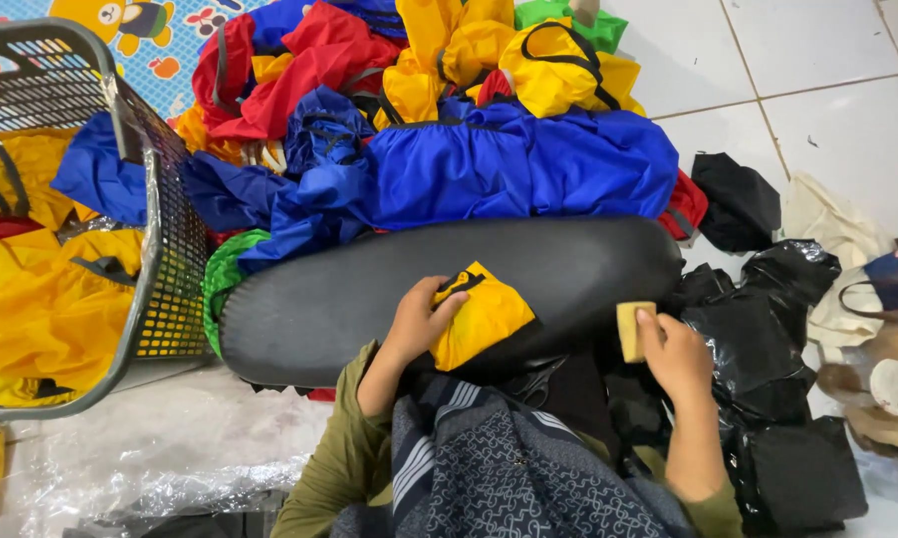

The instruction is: The person folds yellow garments, rubs them with a small block, and places them into plastic bags.

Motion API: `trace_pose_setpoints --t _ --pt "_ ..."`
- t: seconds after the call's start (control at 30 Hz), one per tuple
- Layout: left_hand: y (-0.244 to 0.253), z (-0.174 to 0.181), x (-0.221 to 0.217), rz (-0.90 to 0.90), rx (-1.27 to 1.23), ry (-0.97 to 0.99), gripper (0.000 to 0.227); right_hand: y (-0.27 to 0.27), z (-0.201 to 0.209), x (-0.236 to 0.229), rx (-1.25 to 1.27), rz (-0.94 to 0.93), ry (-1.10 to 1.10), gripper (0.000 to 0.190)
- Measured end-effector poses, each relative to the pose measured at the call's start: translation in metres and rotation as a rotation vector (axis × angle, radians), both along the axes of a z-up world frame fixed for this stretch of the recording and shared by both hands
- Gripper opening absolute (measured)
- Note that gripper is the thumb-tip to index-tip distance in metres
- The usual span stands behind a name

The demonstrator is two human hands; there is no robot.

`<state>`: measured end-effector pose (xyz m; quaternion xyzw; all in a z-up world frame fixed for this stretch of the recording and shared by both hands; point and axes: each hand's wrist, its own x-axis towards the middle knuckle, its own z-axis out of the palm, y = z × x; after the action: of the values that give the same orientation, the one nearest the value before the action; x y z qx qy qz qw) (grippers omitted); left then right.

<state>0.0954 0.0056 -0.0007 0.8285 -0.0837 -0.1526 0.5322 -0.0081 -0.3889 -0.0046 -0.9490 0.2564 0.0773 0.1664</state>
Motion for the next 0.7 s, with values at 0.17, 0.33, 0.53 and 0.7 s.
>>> trace_pose_setpoints --t 0.17,0.33,0.53,0.7 --pt "-0.002 -0.018 -0.012 0.287 -0.406 0.170 0.047 -0.037 -0.039 -0.019 0.068 0.072 0.361 0.057" --pt "-0.016 -0.008 -0.036 0.578 -1.005 0.525 0.061 -0.012 -0.017 0.001 -0.145 0.095 0.421 0.062" --pt "-0.083 0.003 -0.074 0.539 -1.489 0.601 0.038 0.092 0.035 0.043 0.974 0.583 -0.413 0.113" --pt "-0.107 0.007 -0.074 0.585 -1.500 0.506 0.048 0.171 -0.016 0.065 1.304 0.572 -0.497 0.076"
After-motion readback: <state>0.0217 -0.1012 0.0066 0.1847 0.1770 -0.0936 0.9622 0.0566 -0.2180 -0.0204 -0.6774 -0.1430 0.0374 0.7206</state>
